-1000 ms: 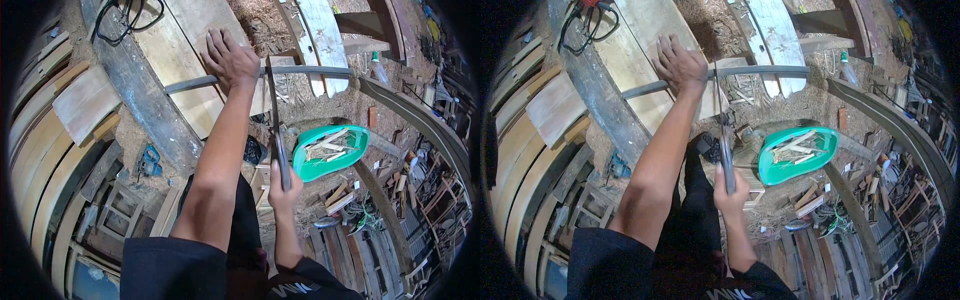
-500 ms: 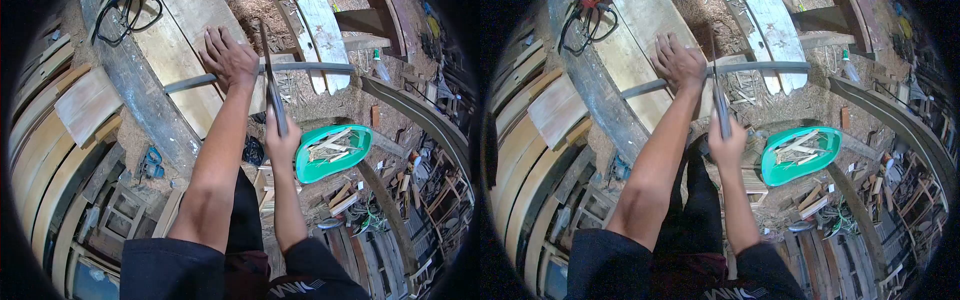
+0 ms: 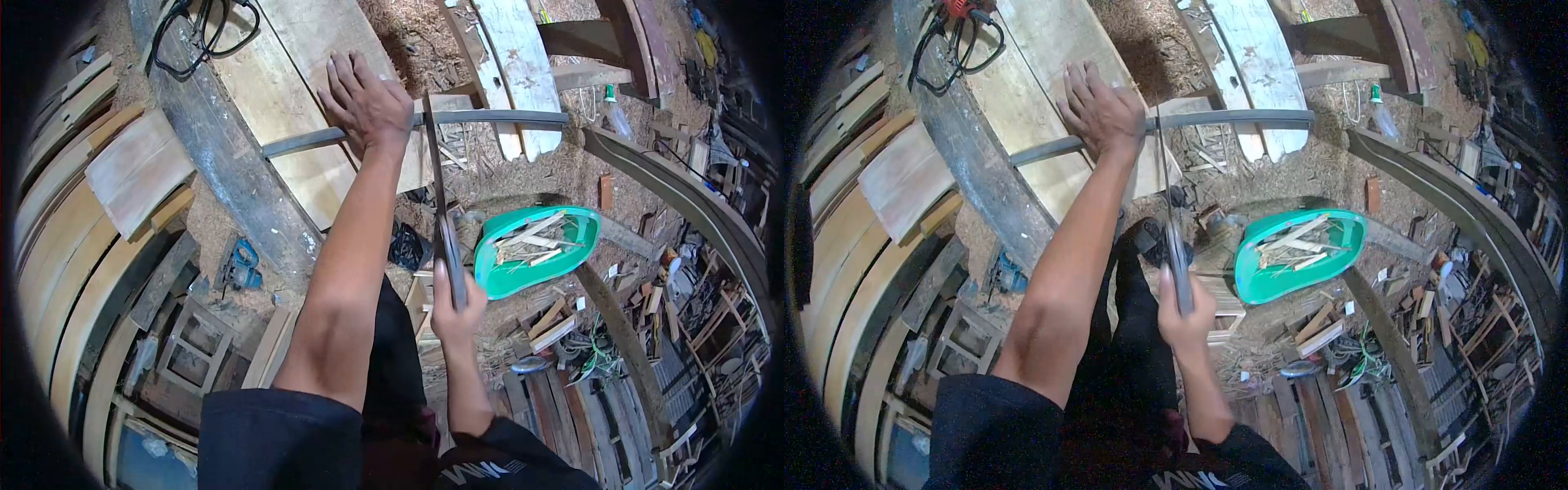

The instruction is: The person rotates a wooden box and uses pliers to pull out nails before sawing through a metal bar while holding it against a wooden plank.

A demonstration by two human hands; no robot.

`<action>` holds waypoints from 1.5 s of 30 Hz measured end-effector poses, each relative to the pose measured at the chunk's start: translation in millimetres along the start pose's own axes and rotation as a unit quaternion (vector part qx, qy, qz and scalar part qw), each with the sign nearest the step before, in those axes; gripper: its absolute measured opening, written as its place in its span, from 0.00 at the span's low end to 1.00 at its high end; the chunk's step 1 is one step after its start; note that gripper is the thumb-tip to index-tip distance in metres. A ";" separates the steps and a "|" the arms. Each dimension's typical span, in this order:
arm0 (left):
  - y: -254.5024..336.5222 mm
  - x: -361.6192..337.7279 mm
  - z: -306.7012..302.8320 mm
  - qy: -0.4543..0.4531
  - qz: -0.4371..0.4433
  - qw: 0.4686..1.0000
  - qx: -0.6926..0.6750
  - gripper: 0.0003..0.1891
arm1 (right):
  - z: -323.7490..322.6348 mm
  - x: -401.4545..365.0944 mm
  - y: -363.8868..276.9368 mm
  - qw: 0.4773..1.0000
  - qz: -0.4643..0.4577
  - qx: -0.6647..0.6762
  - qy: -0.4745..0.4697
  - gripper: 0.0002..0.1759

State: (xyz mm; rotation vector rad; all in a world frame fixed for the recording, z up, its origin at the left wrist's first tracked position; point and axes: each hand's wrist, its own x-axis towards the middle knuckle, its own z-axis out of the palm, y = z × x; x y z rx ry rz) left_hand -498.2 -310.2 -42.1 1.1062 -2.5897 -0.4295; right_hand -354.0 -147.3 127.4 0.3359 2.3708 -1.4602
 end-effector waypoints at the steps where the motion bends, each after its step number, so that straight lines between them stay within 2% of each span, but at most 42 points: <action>1: -0.7 -0.1 1.1 0.008 0.001 1.000 -0.012 0.32 | -2.8 -6.8 -1.8 1.000 0.008 0.020 0.012 0.16; 4: -0.8 -0.6 2.3 0.009 0.004 1.000 0.004 0.32 | 22.1 58.6 15.2 0.999 0.017 -0.007 -0.046 0.14; 7: -0.9 -2.8 -1.7 0.008 0.004 1.000 0.007 0.31 | 26.5 67.8 2.4 0.997 0.008 -0.050 -0.056 0.14; 8: -0.4 0.4 0.3 0.008 0.005 1.000 0.006 0.31 | 12.9 40.2 8.4 0.997 -0.010 -0.056 -0.047 0.13; 10: -2.3 -0.6 2.9 -0.002 -0.001 1.000 -0.011 0.32 | -1.5 -6.9 4.6 1.000 0.008 0.020 -0.001 0.12; 13: -2.0 -0.6 1.5 0.008 0.007 1.000 -0.015 0.32 | 9.9 44.5 -1.2 0.999 0.008 -0.007 -0.038 0.12; 14: -1.1 -2.1 2.8 0.007 0.004 1.000 -0.013 0.33 | 22.6 71.7 11.1 0.998 -0.021 -0.026 -0.046 0.12; 15: -1.9 -3.3 4.4 0.005 0.001 1.000 -0.011 0.33 | 22.8 77.6 5.2 0.997 0.004 -0.043 -0.062 0.13; 16: -3.1 -1.1 4.8 0.007 0.001 1.000 -0.008 0.33 | 24.3 80.8 -3.3 0.995 0.026 -0.057 -0.077 0.14; 19: -4.7 -4.8 3.7 0.006 0.000 1.000 -0.031 0.33 | -0.6 14.4 -5.9 1.000 0.015 -0.006 -0.020 0.18; 22: -2.7 7.1 7.1 0.015 0.005 0.999 -0.037 0.33 | 4.9 33.0 -10.9 1.000 0.001 0.001 -0.021 0.18; 23: -3.8 -0.4 5.2 0.008 0.005 0.999 -0.034 0.33 | 18.8 60.3 -2.9 0.998 -0.014 -0.044 -0.033 0.17; 24: -4.5 -9.0 3.8 -0.001 0.002 1.000 -0.028 0.34 | 30.3 76.3 -1.3 0.998 0.027 -0.015 -0.046 0.17; 27: -2.9 -2.5 1.0 -0.013 0.013 1.000 -0.007 0.34 | 19.6 61.4 6.5 0.998 0.029 -0.041 -0.049 0.18; 29: -0.3 -0.1 -2.0 -0.028 0.025 0.999 -0.002 0.34 | 27.2 60.7 -2.5 0.997 -0.002 -0.062 -0.042 0.19; 33: -4.3 -4.3 0.9 -0.021 0.036 0.999 -0.009 0.34 | 32.4 61.6 19.3 0.989 0.094 0.102 -0.044 0.19; 36: -2.4 -2.8 -1.8 -0.015 0.035 0.999 -0.018 0.32 | 26.4 61.5 30.7 0.943 0.149 0.291 -0.067 0.17; 41: -3.6 -4.3 1.4 0.011 0.050 0.998 -0.042 0.29 | 25.0 63.7 35.4 0.943 0.132 0.296 -0.080 0.19; 45: -5.7 -4.9 8.2 0.043 0.057 0.996 -0.053 0.28 | 10.2 77.2 74.0 0.875 0.113 0.441 -0.164 0.17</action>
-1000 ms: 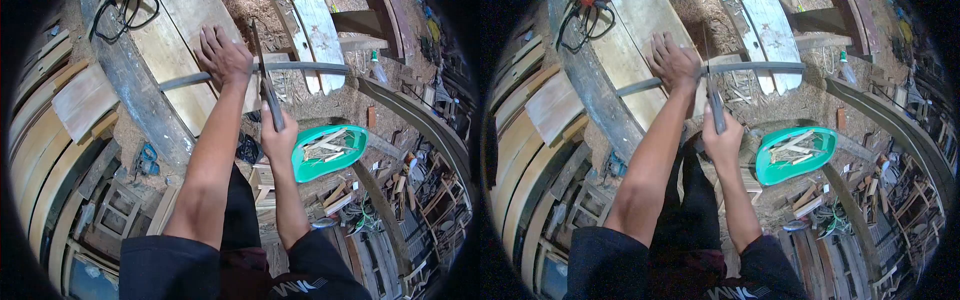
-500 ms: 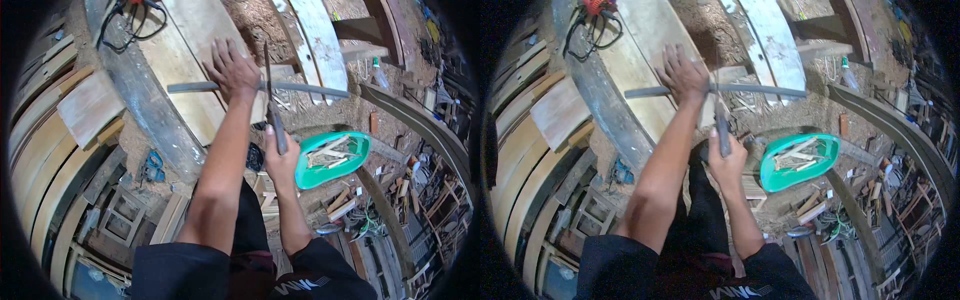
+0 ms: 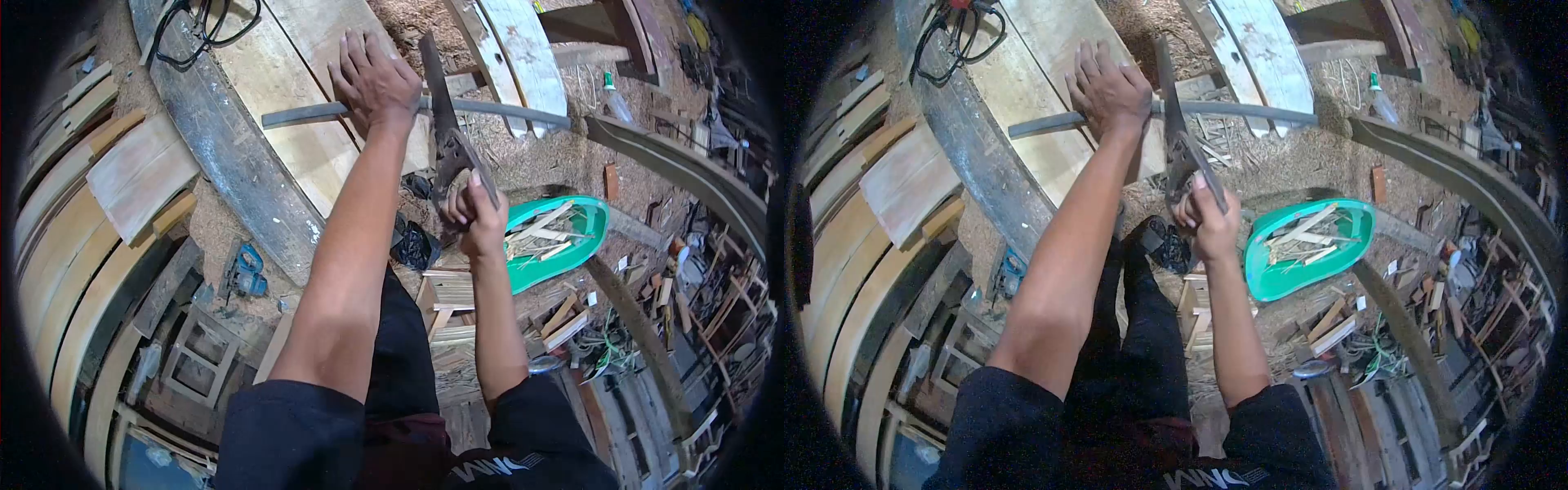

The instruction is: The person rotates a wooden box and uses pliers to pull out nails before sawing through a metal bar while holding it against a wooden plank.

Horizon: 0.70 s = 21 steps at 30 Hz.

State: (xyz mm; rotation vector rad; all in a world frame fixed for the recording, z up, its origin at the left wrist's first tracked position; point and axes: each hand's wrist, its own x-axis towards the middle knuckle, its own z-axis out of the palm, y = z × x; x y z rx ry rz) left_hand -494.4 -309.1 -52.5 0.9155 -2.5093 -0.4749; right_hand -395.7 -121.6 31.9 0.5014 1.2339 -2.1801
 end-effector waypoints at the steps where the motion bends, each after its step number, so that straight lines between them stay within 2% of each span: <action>1: -0.8 -0.3 1.3 0.005 0.004 1.000 -0.006 0.28 | -2.4 0.7 -3.1 0.998 -0.004 -0.070 0.011 0.17; 3: -3.1 -1.4 2.4 0.015 0.013 1.000 -0.018 0.28 | -1.6 -1.5 -8.6 0.978 -0.011 -0.206 0.033 0.17; 4: -3.4 -2.0 3.2 0.017 0.015 1.000 -0.016 0.28 | 6.9 -2.6 -6.8 0.936 -0.053 -0.343 0.059 0.19; 5: -3.5 -1.8 4.1 0.015 0.018 0.999 -0.024 0.29 | 20.3 -8.9 -4.5 0.900 -0.095 -0.420 0.074 0.21; 7: -6.9 -3.7 4.9 0.009 0.025 0.999 -0.039 0.30 | 42.6 -13.2 14.4 0.877 -0.173 -0.437 0.099 0.21; 10: -7.2 -7.9 -2.6 -0.035 0.022 0.998 -0.036 0.33 | 56.7 -20.3 23.1 0.864 -0.195 -0.443 0.134 0.22; 12: -8.1 -9.3 -11.0 -0.060 -0.015 0.998 -0.032 0.36 | 44.4 -21.2 32.7 0.882 -0.171 -0.418 0.133 0.22; 15: -7.7 -11.1 -9.8 -0.014 -0.035 0.999 0.000 0.35 | 30.6 -22.7 39.5 0.884 -0.172 -0.416 0.130 0.22; 17: -6.4 -7.4 -6.6 -0.026 -0.062 0.998 0.010 0.35 | 22.2 -20.3 49.1 0.896 -0.144 -0.403 0.119 0.22; 19: -3.8 -4.4 -13.9 -0.047 -0.088 0.995 0.012 0.36 | 30.1 -22.2 50.6 0.900 -0.142 -0.395 0.119 0.20; 21: -5.1 -9.1 -12.9 -0.040 -0.074 0.995 0.055 0.35 | 39.0 -27.6 59.2 0.904 -0.151 -0.378 0.134 0.19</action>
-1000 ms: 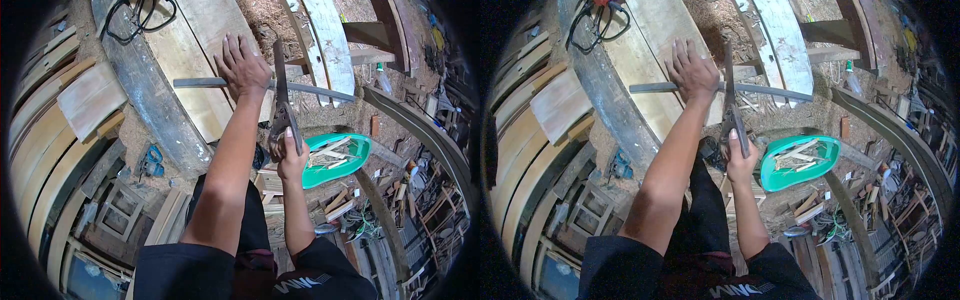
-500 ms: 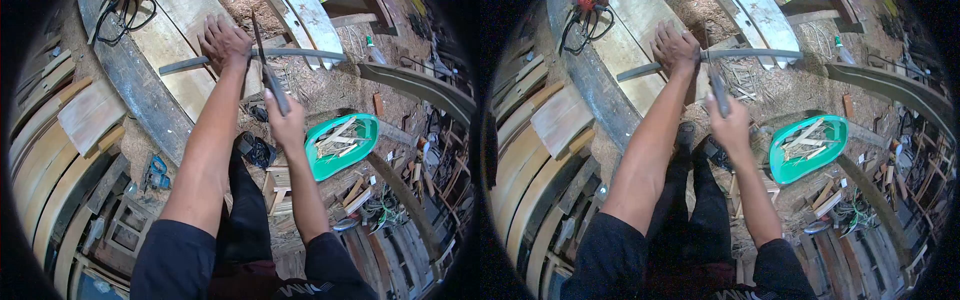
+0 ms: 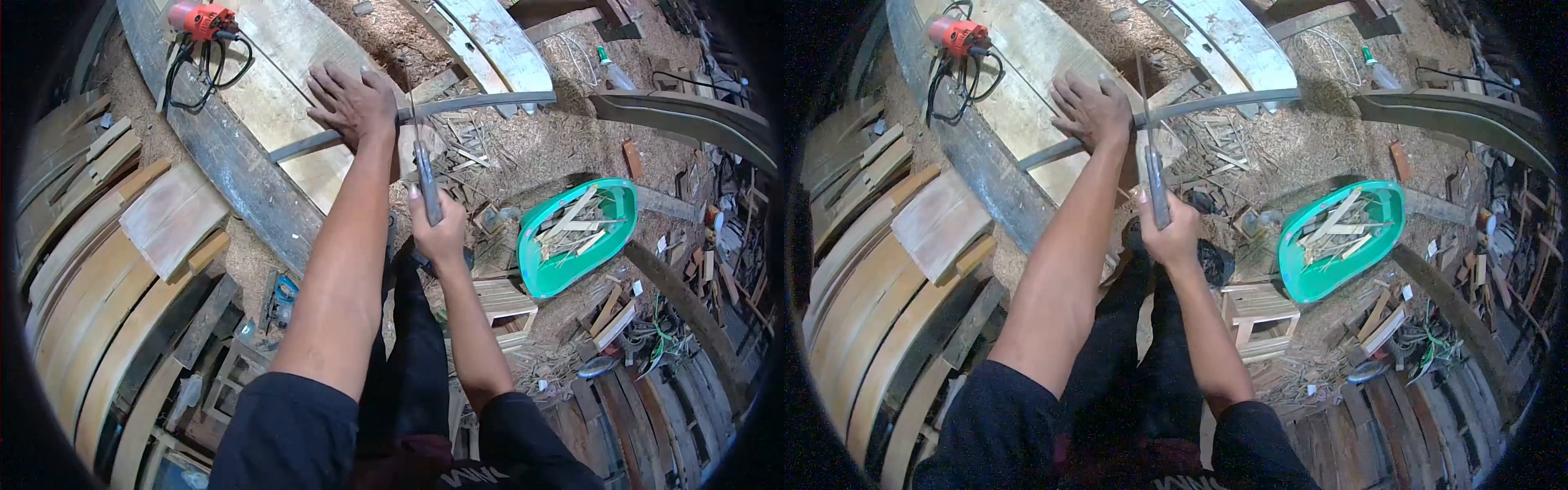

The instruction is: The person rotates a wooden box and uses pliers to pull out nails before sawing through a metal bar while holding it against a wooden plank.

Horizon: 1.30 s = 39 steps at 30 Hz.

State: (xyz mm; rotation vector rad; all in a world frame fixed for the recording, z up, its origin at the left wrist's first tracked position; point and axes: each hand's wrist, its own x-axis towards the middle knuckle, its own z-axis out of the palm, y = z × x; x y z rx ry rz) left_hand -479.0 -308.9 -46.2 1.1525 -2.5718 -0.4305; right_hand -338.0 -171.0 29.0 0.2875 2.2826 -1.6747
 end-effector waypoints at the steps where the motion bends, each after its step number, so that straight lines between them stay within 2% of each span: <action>1: 4.0 1.2 1.9 0.005 -0.005 1.000 0.011 0.35 | 2.4 1.0 8.8 1.000 -0.010 -0.015 0.006 0.17; 4: 4.4 4.7 2.6 0.024 -0.003 0.999 0.022 0.35 | -1.9 3.3 12.6 0.998 -0.051 -0.021 0.012 0.14; 5: 5.0 5.3 3.2 0.020 -0.004 1.000 0.021 0.35 | -2.3 0.0 9.4 1.000 -0.006 -0.015 0.017 0.14; 9: 9.4 2.9 1.5 -0.011 -0.012 0.999 0.047 0.34 | 1.6 -2.5 -14.8 0.999 0.015 0.010 0.044 0.14; 12: 11.7 6.7 -3.6 -0.021 -0.009 0.997 0.069 0.33 | -0.8 -2.1 -0.7 0.991 0.081 0.089 0.061 0.14; 13: 11.7 7.7 -4.6 -0.022 -0.008 0.997 0.072 0.34 | -6.9 2.2 -15.3 0.994 0.066 0.060 0.062 0.14; 14: 11.2 8.0 -4.6 -0.026 -0.007 0.997 0.078 0.34 | -6.6 -1.6 -2.9 0.996 0.055 0.046 0.055 0.13; 16: 11.2 9.8 -4.8 -0.034 -0.004 0.996 0.085 0.34 | -3.2 -6.1 -11.8 0.995 -0.043 0.004 0.088 0.12; 19: 13.1 8.4 -8.1 -0.048 -0.005 0.995 0.083 0.33 | -18.5 -19.4 -47.7 0.985 -0.068 0.062 0.149 0.12; 22: 12.5 7.1 -8.6 -0.048 -0.001 0.996 0.078 0.33 | -34.0 -16.5 -49.9 0.996 -0.046 -0.028 0.077 0.13; 23: 11.8 7.1 -6.4 -0.042 -0.003 0.996 0.073 0.34 | -35.4 -22.2 -26.7 0.999 -0.013 -0.024 0.041 0.14; 26: 8.9 6.4 -3.4 -0.029 0.000 0.998 0.060 0.34 | -28.5 -23.3 -2.6 0.999 -0.017 -0.034 0.015 0.14; 30: 7.6 4.3 -3.1 -0.025 0.004 0.999 0.030 0.35 | -25.8 -15.1 14.3 0.997 -0.061 -0.040 0.024 0.13; 34: 3.6 4.4 5.8 0.016 0.012 1.000 0.009 0.35 | -36.5 -25.7 30.4 0.996 -0.076 -0.046 -0.009 0.09; 36: 2.3 2.9 3.8 -0.005 0.011 1.000 -0.011 0.36 | -35.9 -41.1 30.7 0.998 -0.053 -0.034 0.003 0.09; 39: 1.7 3.0 6.9 0.015 0.020 1.000 0.001 0.36 | -26.6 -40.5 22.9 0.999 -0.037 -0.004 0.026 0.08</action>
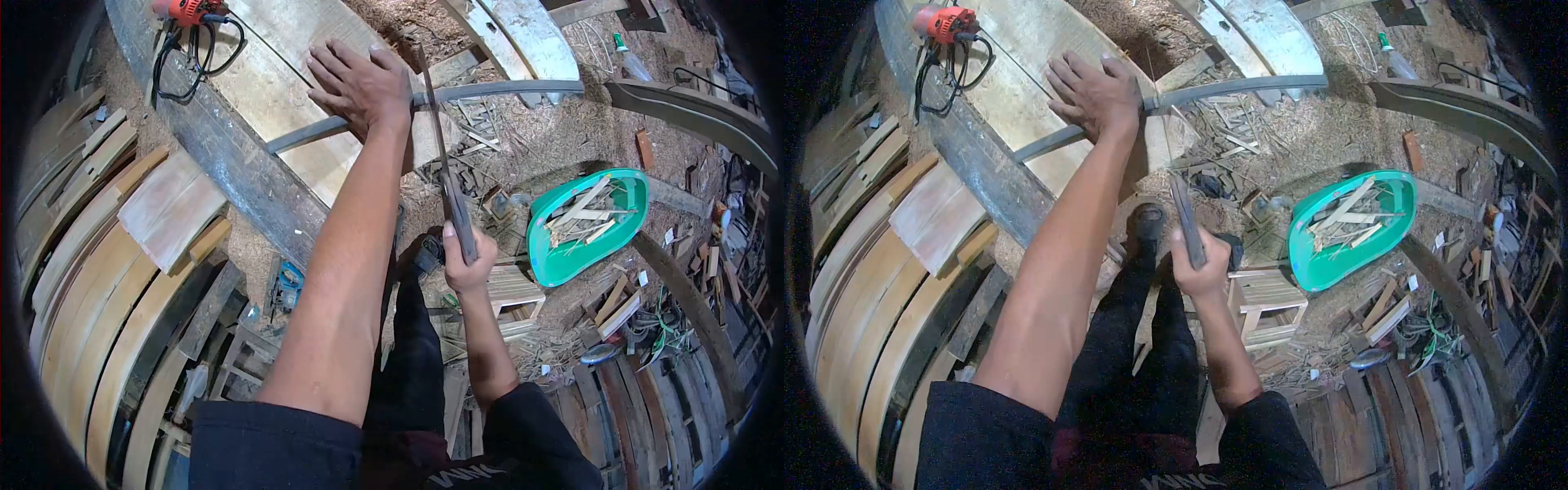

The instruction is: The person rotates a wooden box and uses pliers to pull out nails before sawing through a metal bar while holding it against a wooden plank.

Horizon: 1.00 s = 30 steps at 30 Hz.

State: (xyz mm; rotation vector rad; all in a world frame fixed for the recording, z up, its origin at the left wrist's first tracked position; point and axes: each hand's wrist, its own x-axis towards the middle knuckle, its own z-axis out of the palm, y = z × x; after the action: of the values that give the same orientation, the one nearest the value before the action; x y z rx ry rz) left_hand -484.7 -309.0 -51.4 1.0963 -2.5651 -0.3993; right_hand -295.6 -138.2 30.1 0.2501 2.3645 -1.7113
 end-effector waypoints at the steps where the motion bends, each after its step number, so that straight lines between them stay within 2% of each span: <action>1: -1.7 -0.1 2.6 0.013 0.006 1.000 0.005 0.35 | 4.4 -0.1 -2.2 1.000 0.008 0.011 0.006 0.08; 4: -4.1 -2.5 3.0 0.031 0.015 0.999 0.023 0.34 | 9.5 -8.6 -3.5 0.999 0.025 0.017 0.012 0.12; 7: -5.2 -1.1 10.9 0.058 0.019 0.997 0.036 0.34 | -9.4 -44.1 -1.8 1.000 -0.002 0.001 0.027 0.09; 11: -5.4 1.1 10.4 0.052 0.013 0.999 0.010 0.35 | -18.4 -32.1 -8.8 0.997 0.021 -0.041 -0.067 0.07; 12: -6.6 0.7 12.5 0.058 0.016 0.998 -0.002 0.35 | -5.2 -28.2 -15.4 0.998 -0.030 -0.006 -0.045 0.08; 13: -8.8 -0.5 10.6 0.049 0.029 0.998 -0.016 0.35 | 1.4 -32.9 -23.8 0.999 -0.002 0.011 -0.050 0.11; 15: -7.0 0.4 13.2 0.060 0.020 0.998 -0.015 0.36 | 3.1 -46.6 -24.8 0.999 0.034 0.011 0.034 0.14; 17: -8.8 -3.3 10.6 0.040 0.021 0.999 -0.016 0.35 | -14.1 -43.8 -21.2 0.997 0.069 0.008 0.020 0.17; 21: -3.6 0.2 8.2 0.035 0.018 0.999 -0.021 0.34 | -10.8 -36.6 -16.6 0.999 -0.033 -0.022 -0.009 0.18; 22: -3.9 0.1 9.2 0.039 0.021 0.999 -0.020 0.34 | -6.8 -36.1 -27.3 0.999 -0.008 -0.037 -0.034 0.16; 25: -3.7 -0.3 8.5 0.041 0.023 0.999 -0.023 0.34 | 17.9 -47.1 -32.2 0.999 -0.014 -0.026 0.038 0.17; 27: -8.1 -2.0 9.9 0.055 0.026 0.998 -0.023 0.34 | 5.9 -47.8 -30.4 0.994 -0.005 -0.073 0.078 0.16; 30: -4.5 2.9 14.9 0.073 0.033 0.997 -0.022 0.34 | -11.4 -39.5 -20.0 0.998 0.004 -0.050 0.044 0.18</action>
State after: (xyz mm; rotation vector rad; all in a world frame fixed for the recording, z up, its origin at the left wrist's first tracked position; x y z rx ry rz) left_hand -489.5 -312.3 -66.1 0.9857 -2.4444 -0.3449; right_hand -263.5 -134.1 62.5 0.3243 2.5000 -1.6036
